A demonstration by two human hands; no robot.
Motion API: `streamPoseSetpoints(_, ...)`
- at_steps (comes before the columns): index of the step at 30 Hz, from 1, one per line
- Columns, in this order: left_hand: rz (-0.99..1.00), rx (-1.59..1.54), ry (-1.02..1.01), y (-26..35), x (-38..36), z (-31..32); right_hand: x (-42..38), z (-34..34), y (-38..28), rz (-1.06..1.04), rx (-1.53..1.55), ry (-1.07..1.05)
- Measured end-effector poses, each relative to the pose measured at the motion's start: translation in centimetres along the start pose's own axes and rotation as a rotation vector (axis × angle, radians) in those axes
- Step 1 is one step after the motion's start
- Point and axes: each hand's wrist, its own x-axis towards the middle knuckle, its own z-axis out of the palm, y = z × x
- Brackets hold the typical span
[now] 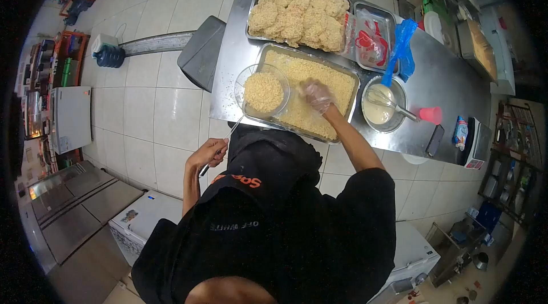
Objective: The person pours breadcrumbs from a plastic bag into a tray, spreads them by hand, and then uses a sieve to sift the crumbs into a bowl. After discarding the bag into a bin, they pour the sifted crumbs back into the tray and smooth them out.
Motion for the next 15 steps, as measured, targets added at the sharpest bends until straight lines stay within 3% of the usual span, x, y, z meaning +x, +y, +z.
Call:
streamPoseSetpoints(1, -0.005, 0.007, -0.011, -0.3, 0.4, 0.1, 0.0, -1.1, -0.1, 0.01, -0.151, 0.037)
streamPoseSetpoints(5, -0.033, 0.039, -0.08, -0.8, 2.4, 0.6, 0.3, -2.9, -3.6, 0.203, 0.178, 0.254)
streamPoseSetpoints(7, -0.054, 0.078, -0.079, -0.9, 3.3, 1.3, 0.7, -1.7, -5.4, 0.106, 0.38, 0.251)
streamPoseSetpoints(9, -0.051, 0.105, -0.086, -0.8, 4.0, 2.3, 1.2, -0.9, -7.6, 0.069, 0.091, 0.041)
streamPoseSetpoints(12, -0.061, 0.1, -0.09, -1.3, 4.3, 2.3, -0.4, 0.5, -7.5, -0.004, 0.058, 0.266)
streamPoseSetpoints(14, -0.057, 0.081, -0.092, -1.7, 3.9, 1.8, -0.9, -1.3, -5.2, 0.074, 0.66, 0.31)
streamPoseSetpoints(15, -0.055, 0.077, -0.094, -1.9, 3.7, 1.6, -0.9, -1.8, -3.6, 0.098, 0.686, 0.296)
